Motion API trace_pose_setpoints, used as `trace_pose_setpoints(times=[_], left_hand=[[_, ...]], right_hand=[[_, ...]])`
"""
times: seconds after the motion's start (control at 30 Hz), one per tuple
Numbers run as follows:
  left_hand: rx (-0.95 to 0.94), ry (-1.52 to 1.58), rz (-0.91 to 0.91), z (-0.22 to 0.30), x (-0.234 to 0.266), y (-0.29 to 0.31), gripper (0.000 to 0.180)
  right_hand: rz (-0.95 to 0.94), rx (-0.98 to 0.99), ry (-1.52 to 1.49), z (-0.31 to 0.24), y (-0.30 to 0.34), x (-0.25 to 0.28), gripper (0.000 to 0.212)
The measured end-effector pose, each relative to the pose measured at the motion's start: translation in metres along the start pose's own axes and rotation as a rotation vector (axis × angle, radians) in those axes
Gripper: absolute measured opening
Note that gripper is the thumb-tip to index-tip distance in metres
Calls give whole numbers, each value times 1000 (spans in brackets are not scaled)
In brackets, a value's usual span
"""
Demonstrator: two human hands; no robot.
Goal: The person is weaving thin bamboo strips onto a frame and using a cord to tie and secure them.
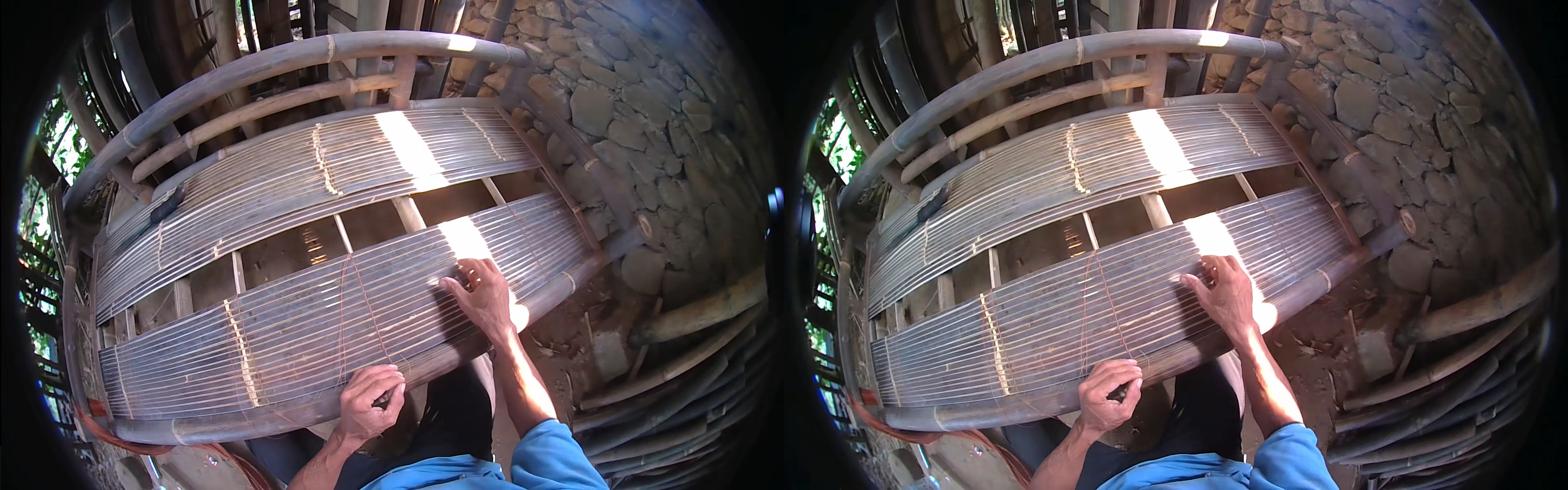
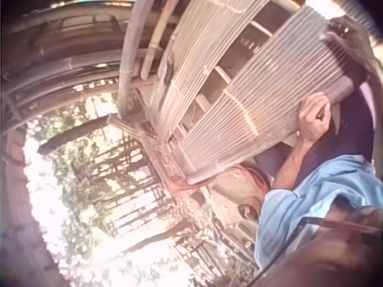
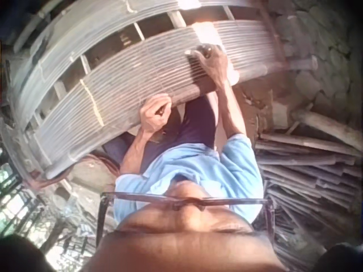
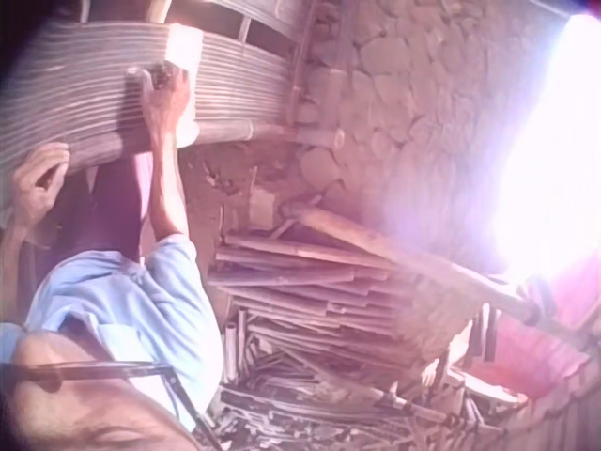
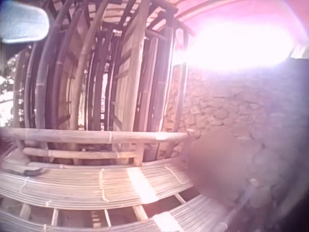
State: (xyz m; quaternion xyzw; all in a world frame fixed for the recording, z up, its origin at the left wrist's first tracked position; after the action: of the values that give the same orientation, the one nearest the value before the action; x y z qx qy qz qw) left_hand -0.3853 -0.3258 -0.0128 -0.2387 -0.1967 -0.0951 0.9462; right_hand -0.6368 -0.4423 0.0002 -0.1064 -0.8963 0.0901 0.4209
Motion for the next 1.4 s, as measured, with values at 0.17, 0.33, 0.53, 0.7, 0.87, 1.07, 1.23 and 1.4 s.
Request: trace_pose_setpoints(times=[0.17,0.33,0.53,0.7,0.87,1.07,1.23,1.4], left_hand=[[52,41,-31,2,4,-10,13],[208,-140,44,-18,53,-46,14],[296,-280,301,-113,117,-140,43],[283,-591,493,-172,113,-138,56],[358,-623,436,-144,132,-125,62],[346,-681,399,-164,143,-129,57],[324,-699,354,-168,149,-134,48],[297,-747,361,-166,157,-137,36]], right_hand=[[-63,70,118,9,-23,-16,23],[-16,-36,-611,31,-57,-11,22],[-135,162,-503,-1,-157,-32,23],[-84,284,-488,70,-196,-85,25],[-148,393,-139,72,-198,-87,22],[-135,475,92,60,-208,-83,15],[-137,420,75,57,-212,-86,19],[-146,465,163,84,-214,-90,17]])
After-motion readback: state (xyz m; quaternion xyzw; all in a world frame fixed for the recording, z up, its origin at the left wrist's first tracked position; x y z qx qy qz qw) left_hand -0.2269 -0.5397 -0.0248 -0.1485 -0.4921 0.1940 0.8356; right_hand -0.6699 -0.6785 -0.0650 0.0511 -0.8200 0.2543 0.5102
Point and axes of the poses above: each hand's wrist, its own y-axis away from the middle knuckle, its own x-axis out of the back of the hand, z = x × y, the point moved 4 cm from there along -y, towards the middle knuckle, and after that the axes turned 6 degrees about -z, right-handed, at the moved point
